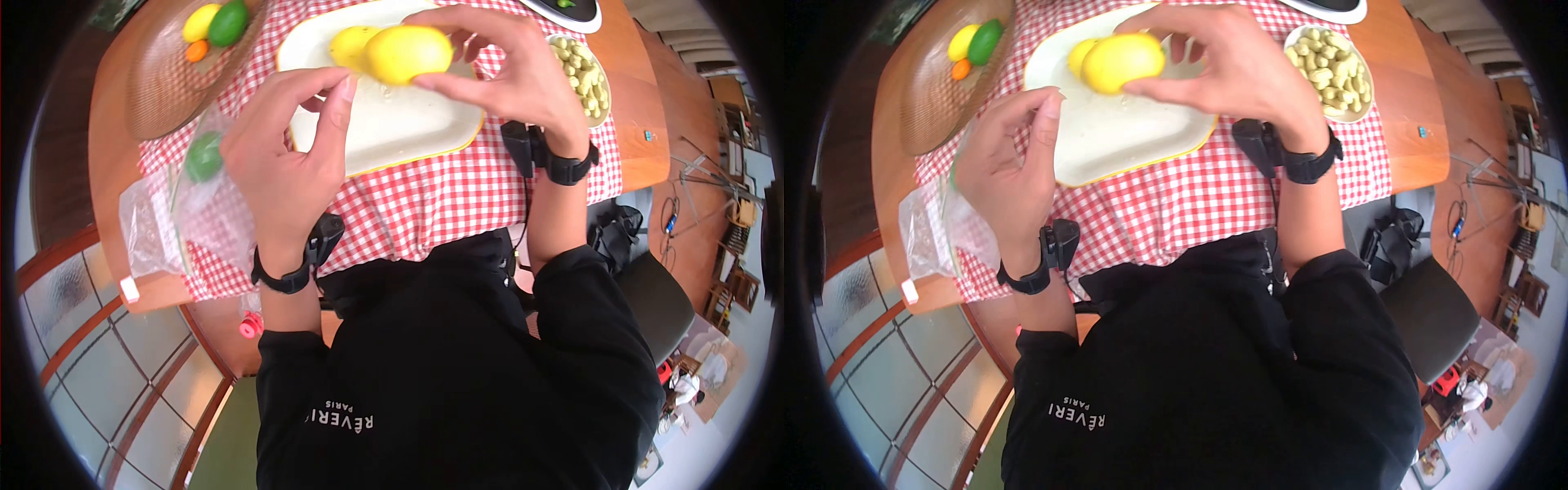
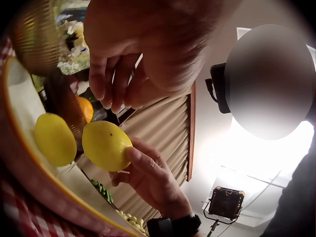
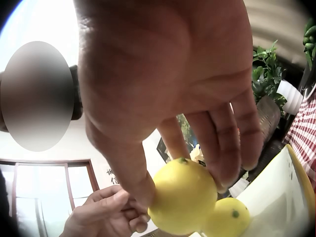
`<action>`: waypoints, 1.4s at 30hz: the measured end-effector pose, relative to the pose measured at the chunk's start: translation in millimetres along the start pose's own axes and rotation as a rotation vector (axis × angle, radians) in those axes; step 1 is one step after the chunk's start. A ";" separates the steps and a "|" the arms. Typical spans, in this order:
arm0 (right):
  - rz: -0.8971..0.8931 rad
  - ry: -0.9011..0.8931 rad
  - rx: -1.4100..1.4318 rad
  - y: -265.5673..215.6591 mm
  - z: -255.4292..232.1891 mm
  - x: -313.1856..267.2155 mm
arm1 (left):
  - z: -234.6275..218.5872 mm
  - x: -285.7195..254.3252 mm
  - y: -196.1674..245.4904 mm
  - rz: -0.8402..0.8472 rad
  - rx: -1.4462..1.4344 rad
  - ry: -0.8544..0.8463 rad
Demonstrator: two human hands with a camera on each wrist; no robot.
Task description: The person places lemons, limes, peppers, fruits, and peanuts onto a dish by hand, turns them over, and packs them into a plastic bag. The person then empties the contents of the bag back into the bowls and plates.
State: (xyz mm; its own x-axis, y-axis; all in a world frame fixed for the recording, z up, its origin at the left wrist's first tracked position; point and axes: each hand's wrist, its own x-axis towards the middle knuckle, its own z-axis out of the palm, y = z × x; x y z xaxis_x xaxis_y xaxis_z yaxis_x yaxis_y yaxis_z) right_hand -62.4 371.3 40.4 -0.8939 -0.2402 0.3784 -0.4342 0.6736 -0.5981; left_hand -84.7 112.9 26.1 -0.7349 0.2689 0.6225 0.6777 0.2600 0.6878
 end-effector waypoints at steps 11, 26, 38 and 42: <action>-0.072 0.413 -0.058 -23.4 -2.7 -23.6 | -99.0 -85.9 32.8 0.149 0.632 0.137; 0.224 0.558 0.057 -61.2 30.0 -48.9 | -107.0 -145.0 9.2 0.004 0.681 0.197; 0.216 -0.007 0.330 -149.5 154.0 -23.1 | -88.6 -124.6 21.7 -0.076 0.595 0.292; 0.326 0.007 0.604 -151.1 184.7 -9.7 | -91.4 -123.3 24.1 -0.039 0.600 0.316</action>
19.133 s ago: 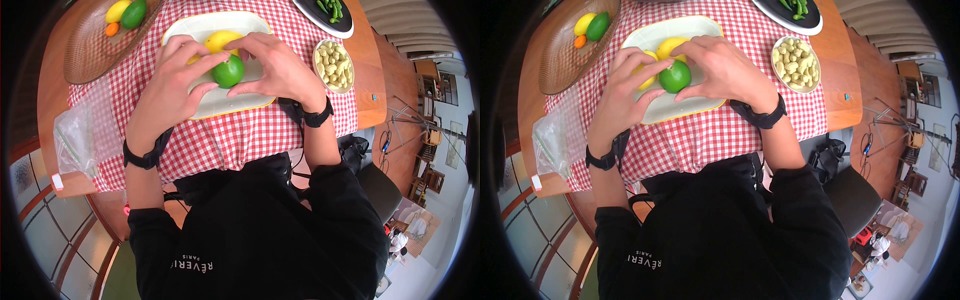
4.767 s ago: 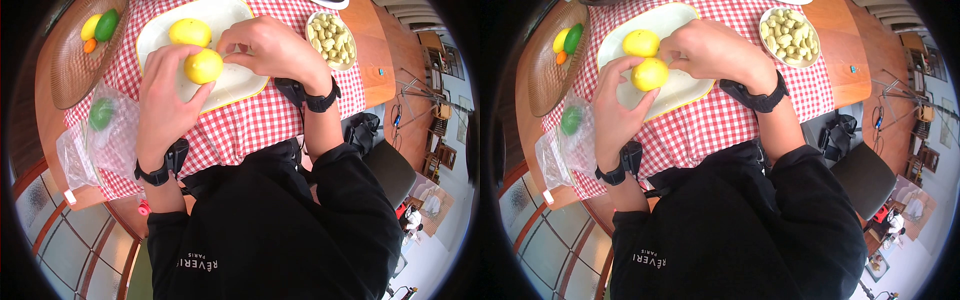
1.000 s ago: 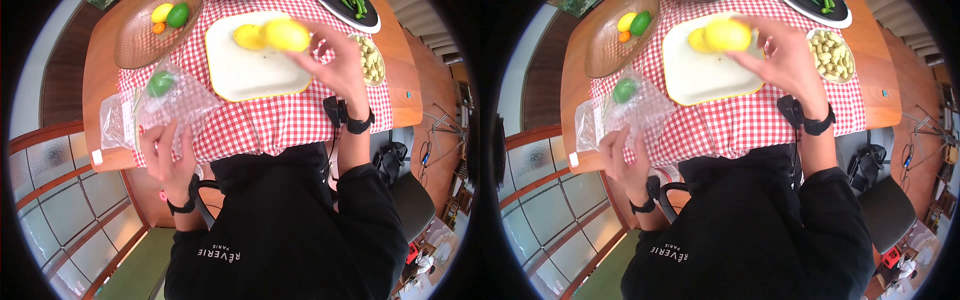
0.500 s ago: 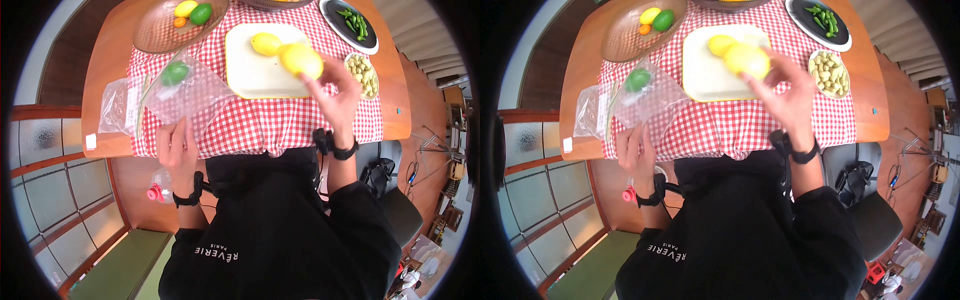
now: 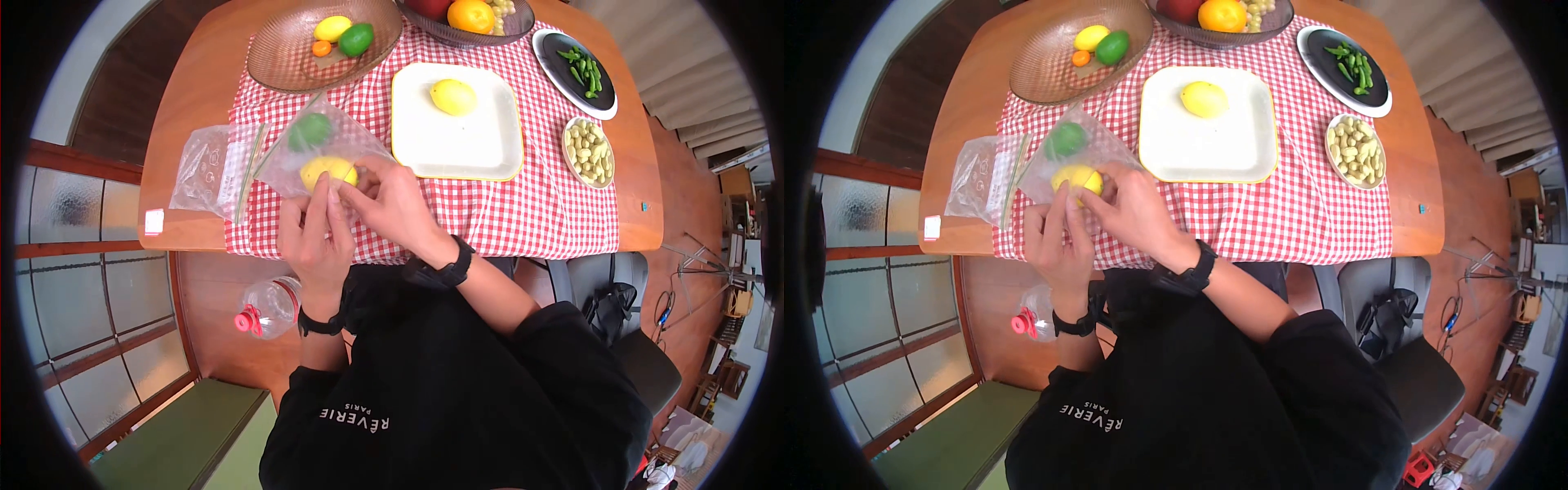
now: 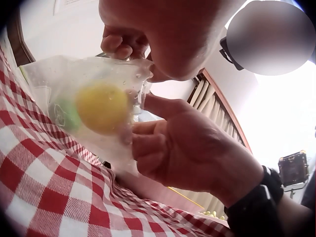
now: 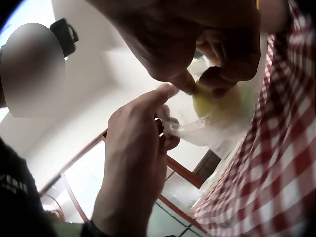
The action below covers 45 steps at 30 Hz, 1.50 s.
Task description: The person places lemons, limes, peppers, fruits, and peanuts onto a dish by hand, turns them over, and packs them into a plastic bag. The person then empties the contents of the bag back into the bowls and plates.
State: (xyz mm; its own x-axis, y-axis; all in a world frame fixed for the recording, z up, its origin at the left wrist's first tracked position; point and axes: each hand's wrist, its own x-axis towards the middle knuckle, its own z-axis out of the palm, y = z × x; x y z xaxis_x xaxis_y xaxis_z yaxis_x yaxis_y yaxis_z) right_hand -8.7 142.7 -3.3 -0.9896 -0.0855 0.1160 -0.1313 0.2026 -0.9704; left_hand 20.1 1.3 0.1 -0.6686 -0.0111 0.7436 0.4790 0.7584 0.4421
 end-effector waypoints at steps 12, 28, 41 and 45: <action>-0.029 -0.219 0.250 18.7 0.6 -7.5 | 3.3 -22.2 -5.0 -0.071 0.018 -0.067; -0.315 -0.096 -0.939 3.5 -189.8 71.6 | -5.6 -17.7 42.8 0.087 -0.111 -0.015; -0.246 -0.170 -1.034 8.2 -206.0 88.6 | 50.4 11.8 65.7 0.219 -0.241 -0.160; -0.137 -0.105 -0.925 -8.7 -221.0 66.3 | 58.4 17.6 64.6 0.200 -0.281 -0.210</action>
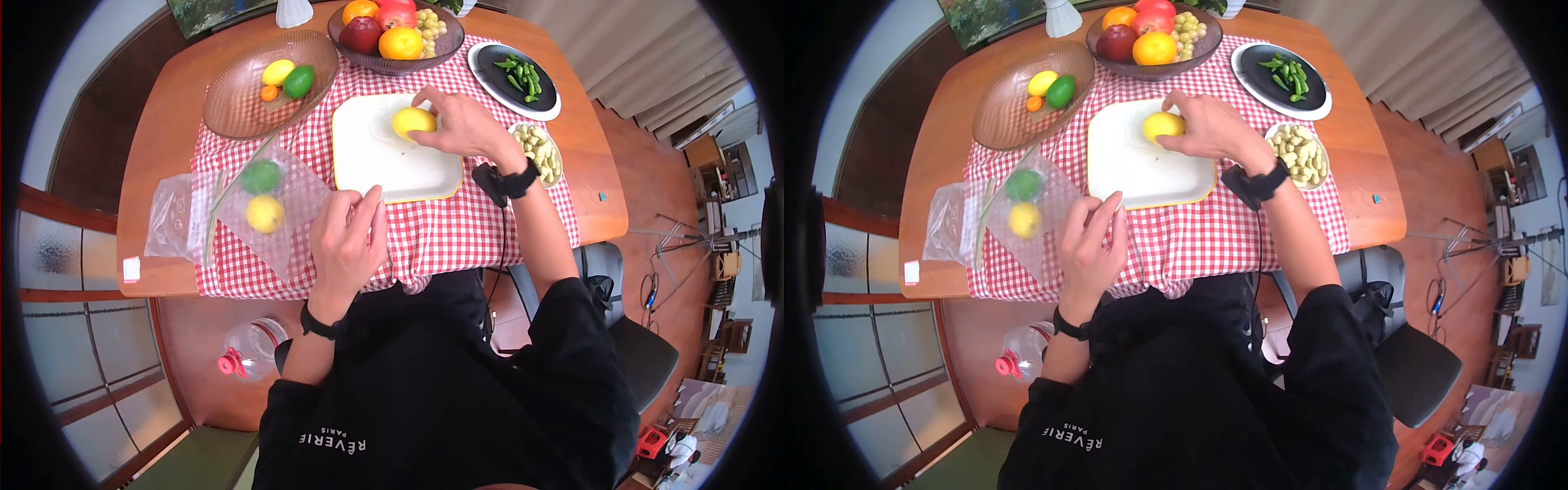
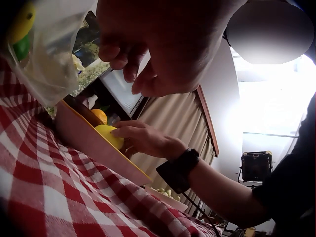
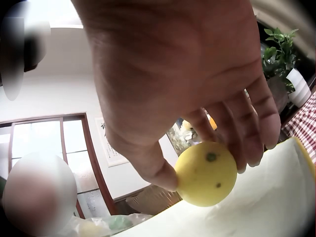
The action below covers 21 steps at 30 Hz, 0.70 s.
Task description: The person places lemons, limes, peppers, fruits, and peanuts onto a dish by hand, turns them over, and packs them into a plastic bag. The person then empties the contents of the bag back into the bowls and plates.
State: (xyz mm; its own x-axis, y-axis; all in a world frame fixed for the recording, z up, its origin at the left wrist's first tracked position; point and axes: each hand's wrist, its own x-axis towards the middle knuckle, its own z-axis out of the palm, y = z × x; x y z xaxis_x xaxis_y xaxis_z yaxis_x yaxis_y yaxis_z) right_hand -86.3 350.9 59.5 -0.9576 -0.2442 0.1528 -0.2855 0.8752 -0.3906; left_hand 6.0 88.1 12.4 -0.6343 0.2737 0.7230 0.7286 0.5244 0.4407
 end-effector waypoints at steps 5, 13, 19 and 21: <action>-0.002 0.010 0.022 13.5 1.9 -11.5 | 11.1 2.2 -3.7 -0.023 -0.020 -0.005; -0.011 0.050 -0.160 26.2 23.0 1.0 | 16.9 -9.8 -4.5 -0.012 -0.027 -0.027; 0.018 -0.022 -0.189 23.4 18.6 6.6 | 10.3 -17.4 -1.5 0.002 -0.008 -0.011; 0.001 -0.020 -0.153 22.4 16.3 -1.9 | 12.5 -21.5 1.3 0.034 -0.055 -0.007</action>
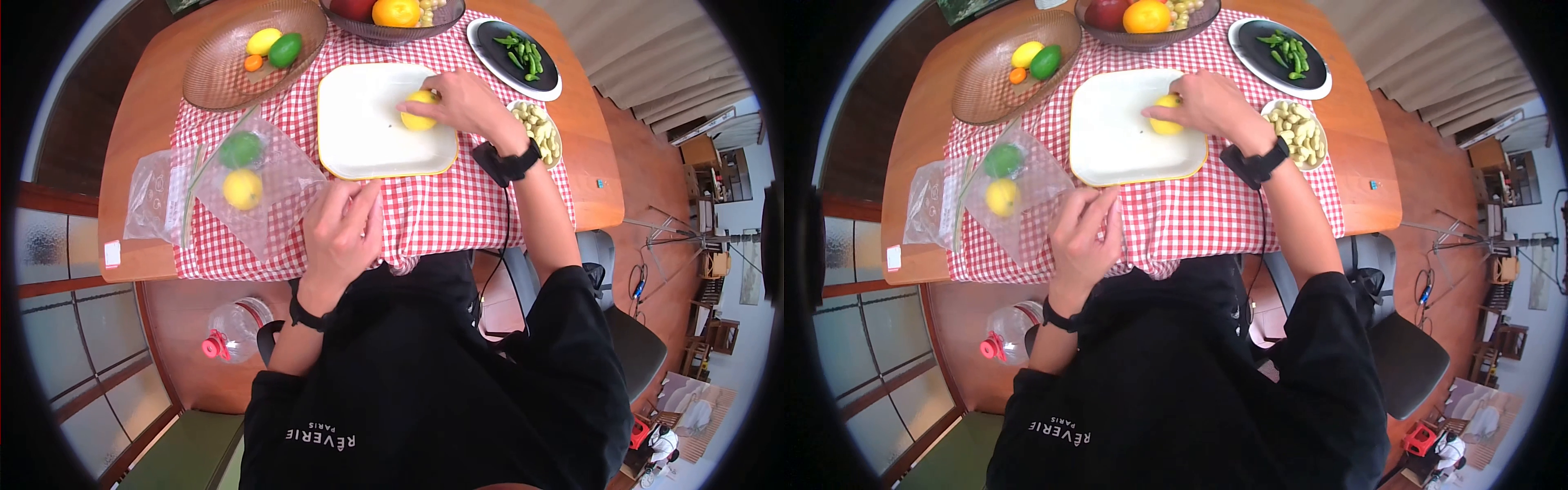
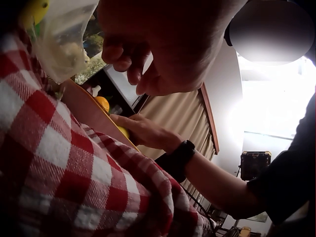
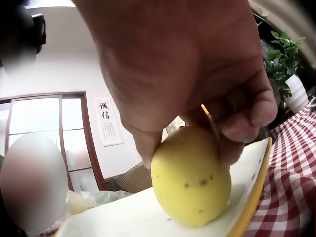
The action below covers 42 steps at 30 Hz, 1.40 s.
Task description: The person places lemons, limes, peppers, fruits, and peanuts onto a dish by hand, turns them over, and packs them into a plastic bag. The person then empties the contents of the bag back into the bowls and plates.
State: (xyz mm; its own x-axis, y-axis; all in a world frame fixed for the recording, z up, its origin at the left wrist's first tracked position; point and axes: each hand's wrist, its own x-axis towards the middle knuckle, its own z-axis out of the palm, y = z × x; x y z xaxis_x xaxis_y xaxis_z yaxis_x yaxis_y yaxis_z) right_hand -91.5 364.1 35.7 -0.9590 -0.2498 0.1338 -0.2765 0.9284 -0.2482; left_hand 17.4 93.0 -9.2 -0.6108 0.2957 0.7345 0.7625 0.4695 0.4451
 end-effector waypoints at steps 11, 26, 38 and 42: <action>-0.216 0.042 0.039 -17.6 -17.4 -53.7 | -7.9 -35.2 9.5 -0.050 -0.084 -0.029; -0.093 0.471 0.215 -18.3 -45.5 -51.3 | 10.8 -62.2 -9.1 -0.176 -0.123 0.058; 0.112 0.787 0.385 -33.2 -27.9 -57.2 | 2.8 -59.3 -10.9 -0.166 -0.231 0.067; 0.214 0.480 0.336 -29.0 -14.8 -57.3 | -9.6 -48.5 -1.0 -0.122 -0.266 0.067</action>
State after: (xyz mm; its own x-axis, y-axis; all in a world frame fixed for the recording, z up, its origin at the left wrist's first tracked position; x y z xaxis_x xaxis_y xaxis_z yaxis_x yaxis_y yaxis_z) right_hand -27.6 355.6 49.5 -0.8822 0.1557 0.4445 -0.1609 0.7873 -0.5952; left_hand 48.2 70.2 -40.3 -0.6929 0.1909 0.6953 0.7186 0.2609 0.6446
